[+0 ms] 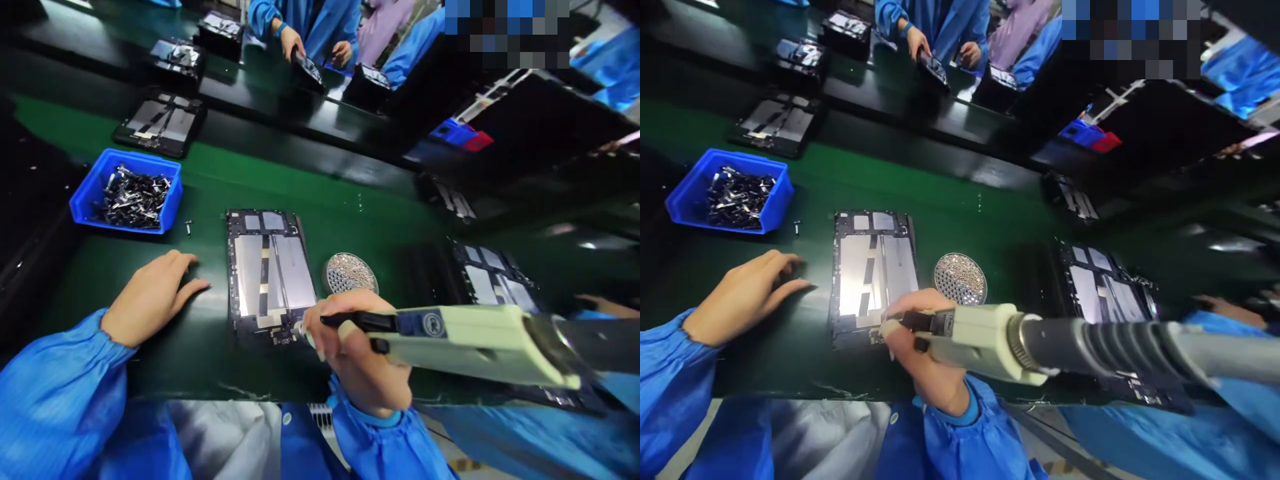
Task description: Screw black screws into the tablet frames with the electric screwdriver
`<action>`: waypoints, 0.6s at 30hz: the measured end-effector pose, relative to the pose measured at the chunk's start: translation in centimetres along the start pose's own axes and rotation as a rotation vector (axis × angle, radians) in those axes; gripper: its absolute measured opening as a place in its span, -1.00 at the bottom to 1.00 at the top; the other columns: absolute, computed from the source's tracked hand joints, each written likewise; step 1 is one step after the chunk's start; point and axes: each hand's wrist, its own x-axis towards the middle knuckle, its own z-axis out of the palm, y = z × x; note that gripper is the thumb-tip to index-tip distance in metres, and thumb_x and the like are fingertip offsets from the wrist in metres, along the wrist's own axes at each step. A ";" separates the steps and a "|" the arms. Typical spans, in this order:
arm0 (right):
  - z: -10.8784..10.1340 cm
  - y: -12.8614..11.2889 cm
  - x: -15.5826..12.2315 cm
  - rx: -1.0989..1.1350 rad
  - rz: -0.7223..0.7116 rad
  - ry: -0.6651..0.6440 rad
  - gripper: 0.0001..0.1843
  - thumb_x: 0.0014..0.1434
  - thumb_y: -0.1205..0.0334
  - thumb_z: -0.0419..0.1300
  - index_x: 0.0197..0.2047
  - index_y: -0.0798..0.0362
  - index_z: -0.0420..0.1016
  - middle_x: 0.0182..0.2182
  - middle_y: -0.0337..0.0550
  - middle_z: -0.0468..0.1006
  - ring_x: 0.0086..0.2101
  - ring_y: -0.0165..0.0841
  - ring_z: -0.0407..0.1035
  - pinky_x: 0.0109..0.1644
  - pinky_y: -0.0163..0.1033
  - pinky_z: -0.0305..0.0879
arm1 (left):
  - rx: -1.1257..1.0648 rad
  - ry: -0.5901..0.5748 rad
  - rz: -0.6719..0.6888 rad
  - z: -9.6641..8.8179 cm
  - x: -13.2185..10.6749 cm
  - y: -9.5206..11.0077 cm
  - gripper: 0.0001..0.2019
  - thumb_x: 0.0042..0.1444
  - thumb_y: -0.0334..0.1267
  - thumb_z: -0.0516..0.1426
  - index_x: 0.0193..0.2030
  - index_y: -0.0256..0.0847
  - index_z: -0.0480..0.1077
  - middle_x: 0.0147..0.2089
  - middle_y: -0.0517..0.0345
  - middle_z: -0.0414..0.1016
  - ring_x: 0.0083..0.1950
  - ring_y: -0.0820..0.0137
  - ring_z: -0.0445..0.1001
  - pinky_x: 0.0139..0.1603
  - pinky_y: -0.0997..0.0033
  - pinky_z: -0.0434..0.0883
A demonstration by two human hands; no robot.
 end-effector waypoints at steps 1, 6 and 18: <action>0.2 0.3 -0.2 -0.024 0.014 -0.027 -0.61 0.19 -0.25 0.39 -0.27 -0.08 0.62 -0.68 -0.36 0.34 -0.67 -0.36 0.28 -0.50 -0.14 0.33 | 0.008 0.021 -0.023 0.2 -0.4 -0.3 -0.52 0.32 0.23 0.04 -0.01 -0.17 0.44 -0.09 -0.08 0.55 -0.09 0.06 0.56 -0.03 0.15 0.45; 0.7 0.8 0.1 -0.001 0.008 -0.054 -0.67 0.22 -0.15 0.39 -0.28 -0.06 0.62 -0.69 -0.37 0.32 -0.67 -0.36 0.28 -0.50 -0.16 0.33 | -0.050 0.016 -0.062 0.5 -1.4 -0.9 -0.63 0.34 0.12 0.08 -0.18 -0.15 0.45 -0.17 -0.01 0.54 -0.12 0.12 0.54 -0.10 0.19 0.42; 0.7 0.8 0.3 0.077 0.035 -0.147 -0.75 0.21 -0.08 0.43 -0.29 -0.11 0.62 -0.68 -0.36 0.36 -0.64 -0.34 0.31 -0.52 -0.17 0.29 | -0.124 0.081 -0.132 0.3 -3.4 -0.8 -0.76 0.26 -0.03 0.22 -0.27 -0.15 0.44 -0.26 0.07 0.52 -0.18 0.18 0.49 -0.14 0.26 0.36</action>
